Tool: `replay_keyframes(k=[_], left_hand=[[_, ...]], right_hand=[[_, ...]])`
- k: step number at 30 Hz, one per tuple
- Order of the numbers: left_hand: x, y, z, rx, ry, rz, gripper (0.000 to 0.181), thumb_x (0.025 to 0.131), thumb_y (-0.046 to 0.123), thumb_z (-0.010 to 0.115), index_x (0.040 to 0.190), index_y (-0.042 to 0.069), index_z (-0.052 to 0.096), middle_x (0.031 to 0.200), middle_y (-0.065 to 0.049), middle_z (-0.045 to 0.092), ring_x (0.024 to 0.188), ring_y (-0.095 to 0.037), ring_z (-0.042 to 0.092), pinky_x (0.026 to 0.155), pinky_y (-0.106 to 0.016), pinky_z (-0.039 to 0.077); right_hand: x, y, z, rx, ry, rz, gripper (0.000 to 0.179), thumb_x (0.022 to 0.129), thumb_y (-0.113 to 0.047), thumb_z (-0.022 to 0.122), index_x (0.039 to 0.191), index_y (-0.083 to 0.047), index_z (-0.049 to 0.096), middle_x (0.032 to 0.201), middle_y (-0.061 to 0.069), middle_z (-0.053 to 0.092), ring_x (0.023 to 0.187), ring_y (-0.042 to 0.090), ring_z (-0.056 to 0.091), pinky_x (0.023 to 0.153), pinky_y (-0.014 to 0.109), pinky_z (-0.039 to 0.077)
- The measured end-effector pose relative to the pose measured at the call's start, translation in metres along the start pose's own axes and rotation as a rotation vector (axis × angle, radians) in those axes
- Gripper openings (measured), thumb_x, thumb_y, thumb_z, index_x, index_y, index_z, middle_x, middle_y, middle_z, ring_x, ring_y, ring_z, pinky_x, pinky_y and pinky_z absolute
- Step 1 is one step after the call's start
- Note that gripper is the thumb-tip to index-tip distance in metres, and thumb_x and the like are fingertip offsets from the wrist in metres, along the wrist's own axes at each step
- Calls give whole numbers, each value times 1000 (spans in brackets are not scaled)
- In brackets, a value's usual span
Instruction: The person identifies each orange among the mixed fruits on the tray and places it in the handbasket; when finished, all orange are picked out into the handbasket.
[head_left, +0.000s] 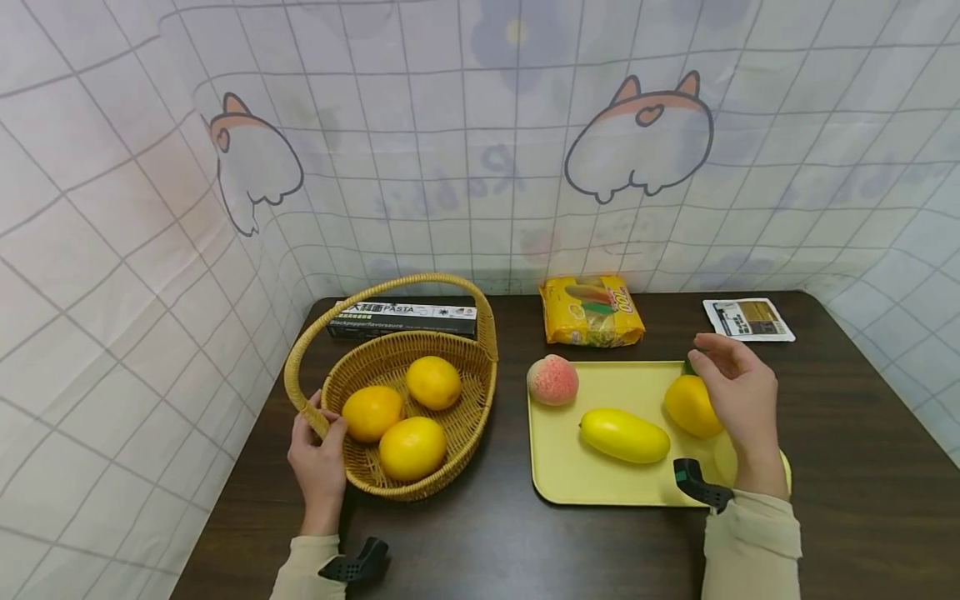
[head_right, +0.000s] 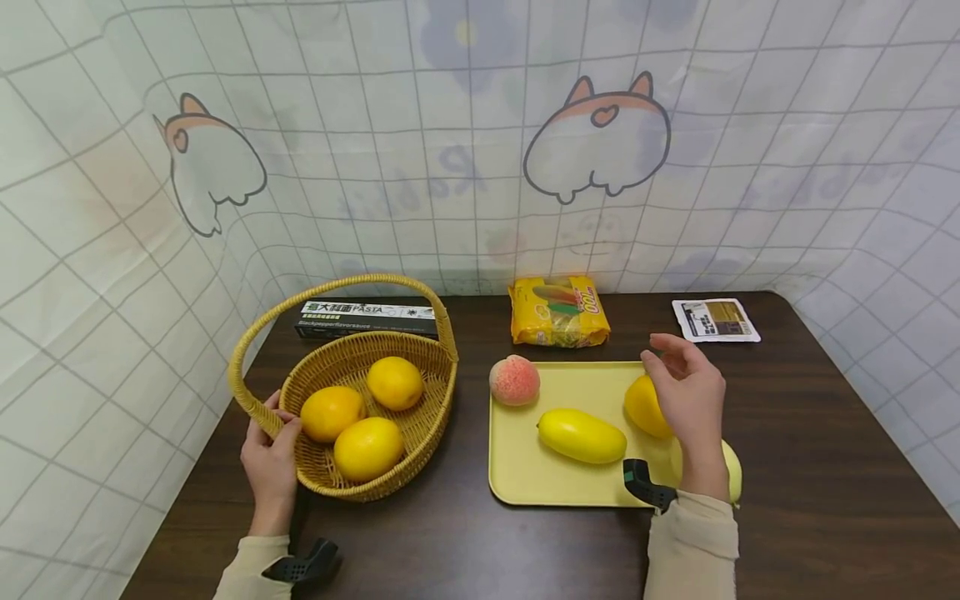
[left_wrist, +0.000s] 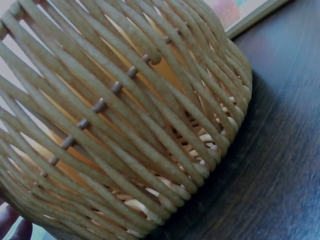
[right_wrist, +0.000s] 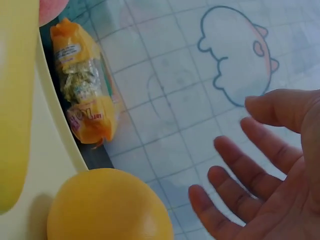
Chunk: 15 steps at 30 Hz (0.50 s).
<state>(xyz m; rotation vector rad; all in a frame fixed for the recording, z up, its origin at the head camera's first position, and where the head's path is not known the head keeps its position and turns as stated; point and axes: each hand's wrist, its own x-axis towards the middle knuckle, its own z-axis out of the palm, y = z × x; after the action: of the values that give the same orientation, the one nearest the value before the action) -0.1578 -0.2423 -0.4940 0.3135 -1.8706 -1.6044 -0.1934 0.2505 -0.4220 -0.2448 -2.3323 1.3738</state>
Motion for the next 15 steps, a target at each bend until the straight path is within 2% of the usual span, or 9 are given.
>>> replay_keyframes(k=[5,8,12,15], left_hand=[[0,-1,-1,-3,-2,4,12,88,-2,61,96,-11,60,135,-9,57,119,-25,52,88,-12,40],[0,-2,0,3,-5,2,12,88,-2,61,97,-11,60,136,-10,56,119,-27,52,88,-11,40],[0,-2,0,2,-4,-7,13,89,-2,61,98,-11,60,135,-10,56,119,-26,52,88,-12,40],[0,-1,1,6,-3,-11,14,89,-1,61,99,-11,60,134,-9,57,117,-23,52,89,-12,40]], right_hand=[[0,2,-10,-98,-64,94,43,97,-35,59,130,-9,60,128,12,61,107,7,54,97,27,45],[0,4,-15,-127,-89,138,44,97,-36,59,131,-9,60,129,12,60,108,10,54,95,28,45],[0,7,-22,-126,-89,203,42,97,-33,59,131,-9,59,126,9,61,101,5,50,89,26,41],[0,9,-26,-136,-118,243,43,98,-31,57,133,-7,57,128,11,59,107,14,50,92,35,41]])
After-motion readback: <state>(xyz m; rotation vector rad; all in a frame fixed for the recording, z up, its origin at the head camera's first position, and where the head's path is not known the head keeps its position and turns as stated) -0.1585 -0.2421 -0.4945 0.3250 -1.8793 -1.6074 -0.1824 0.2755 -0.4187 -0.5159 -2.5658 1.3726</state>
